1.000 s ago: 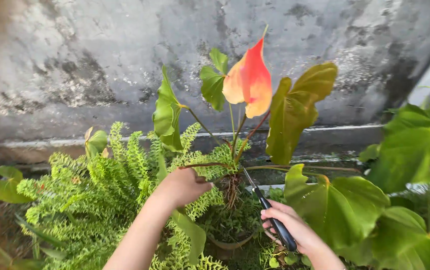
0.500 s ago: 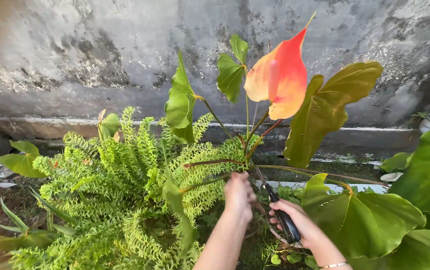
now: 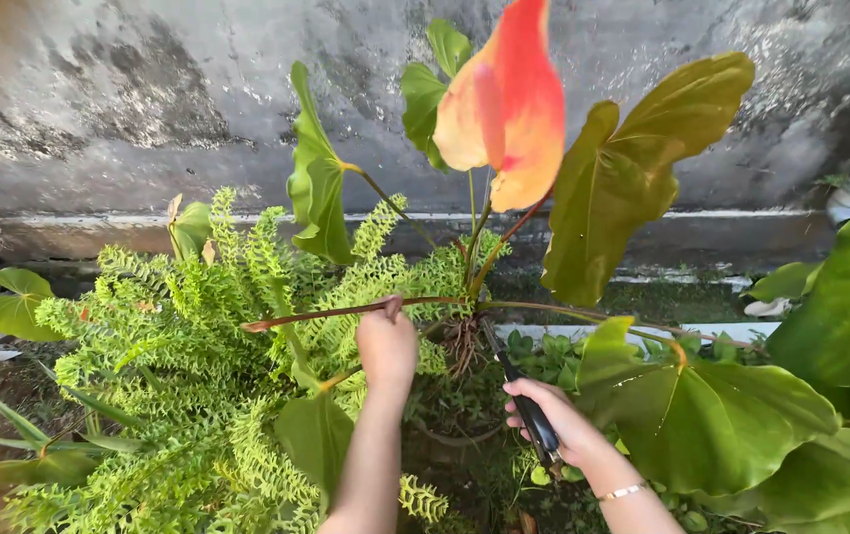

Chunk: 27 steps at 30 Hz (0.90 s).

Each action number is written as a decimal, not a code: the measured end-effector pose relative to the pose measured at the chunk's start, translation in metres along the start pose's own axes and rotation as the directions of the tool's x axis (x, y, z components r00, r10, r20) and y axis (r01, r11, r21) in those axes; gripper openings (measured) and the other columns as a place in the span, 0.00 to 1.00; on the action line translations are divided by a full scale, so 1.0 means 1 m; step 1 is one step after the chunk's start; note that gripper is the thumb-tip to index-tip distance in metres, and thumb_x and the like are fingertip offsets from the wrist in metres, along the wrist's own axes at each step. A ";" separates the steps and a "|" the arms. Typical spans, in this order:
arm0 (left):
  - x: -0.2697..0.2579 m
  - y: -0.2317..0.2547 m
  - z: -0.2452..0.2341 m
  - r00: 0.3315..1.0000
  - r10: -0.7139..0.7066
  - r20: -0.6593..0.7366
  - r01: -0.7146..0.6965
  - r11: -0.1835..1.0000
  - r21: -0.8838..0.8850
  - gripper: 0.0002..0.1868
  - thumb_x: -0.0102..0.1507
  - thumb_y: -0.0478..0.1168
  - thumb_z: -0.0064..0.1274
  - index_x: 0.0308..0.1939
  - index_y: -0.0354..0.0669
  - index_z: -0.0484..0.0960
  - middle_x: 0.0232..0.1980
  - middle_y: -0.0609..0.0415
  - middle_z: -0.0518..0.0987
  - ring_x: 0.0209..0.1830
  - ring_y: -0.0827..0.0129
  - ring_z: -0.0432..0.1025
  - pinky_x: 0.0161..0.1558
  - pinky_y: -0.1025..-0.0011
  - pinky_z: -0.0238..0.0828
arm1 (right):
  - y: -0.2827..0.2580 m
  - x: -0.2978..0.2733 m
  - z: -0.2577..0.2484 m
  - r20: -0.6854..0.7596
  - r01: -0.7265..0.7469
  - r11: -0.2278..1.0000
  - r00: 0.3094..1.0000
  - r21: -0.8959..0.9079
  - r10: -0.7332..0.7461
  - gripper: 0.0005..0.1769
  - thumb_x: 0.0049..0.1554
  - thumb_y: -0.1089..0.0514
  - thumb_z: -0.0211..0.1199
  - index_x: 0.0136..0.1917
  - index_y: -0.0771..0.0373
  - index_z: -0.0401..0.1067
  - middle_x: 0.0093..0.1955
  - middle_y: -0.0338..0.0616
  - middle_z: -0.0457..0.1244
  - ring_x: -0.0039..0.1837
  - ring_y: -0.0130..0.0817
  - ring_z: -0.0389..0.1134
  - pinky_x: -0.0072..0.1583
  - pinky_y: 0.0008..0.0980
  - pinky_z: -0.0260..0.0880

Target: Pruning dried leaves and stems from potted plants and a garden bed using hand pruners.

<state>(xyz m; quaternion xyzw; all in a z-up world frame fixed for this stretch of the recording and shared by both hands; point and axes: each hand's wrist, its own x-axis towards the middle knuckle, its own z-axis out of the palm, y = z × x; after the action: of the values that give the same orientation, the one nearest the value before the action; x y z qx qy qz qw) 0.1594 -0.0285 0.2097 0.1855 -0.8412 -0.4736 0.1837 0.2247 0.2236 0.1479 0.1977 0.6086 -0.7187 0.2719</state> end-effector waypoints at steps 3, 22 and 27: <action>0.000 0.001 -0.021 0.990 -0.139 0.019 0.139 0.990 -0.016 0.16 0.64 0.34 0.46 0.50 0.39 0.85 0.31 0.43 0.83 0.24 0.62 0.77 0.31 0.60 0.73 | 0.006 0.024 0.003 -0.007 -0.117 0.989 0.993 0.085 0.118 0.26 0.48 0.42 0.69 0.49 0.63 0.70 0.42 0.45 0.68 0.42 0.34 0.72 0.40 0.31 0.72; 0.012 0.016 -0.060 0.994 -0.094 0.053 0.095 0.995 -0.027 0.19 0.72 0.47 0.44 0.47 0.39 0.89 0.16 0.59 0.63 0.18 0.77 0.53 0.23 0.68 0.53 | -0.016 0.065 0.035 0.531 -0.389 0.689 0.848 0.611 0.008 0.35 0.51 0.34 0.58 0.57 0.66 0.73 0.43 0.44 0.66 0.42 0.36 0.66 0.48 0.37 0.69; 0.008 0.022 -0.061 0.997 -0.065 0.045 0.064 0.997 0.032 0.19 0.72 0.49 0.48 0.52 0.41 0.88 0.20 0.54 0.65 0.21 0.75 0.55 0.25 0.66 0.55 | -0.026 0.069 0.033 0.557 -0.403 0.724 0.830 0.560 0.030 0.33 0.52 0.35 0.58 0.57 0.65 0.73 0.43 0.44 0.66 0.42 0.35 0.66 0.48 0.36 0.69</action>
<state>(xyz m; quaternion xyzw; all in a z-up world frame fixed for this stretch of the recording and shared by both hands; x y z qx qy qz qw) 0.1789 -0.0664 0.2592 0.2044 -0.8459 -0.4704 0.1463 0.1564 0.1843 0.1315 0.1547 0.1931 -0.8724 0.4214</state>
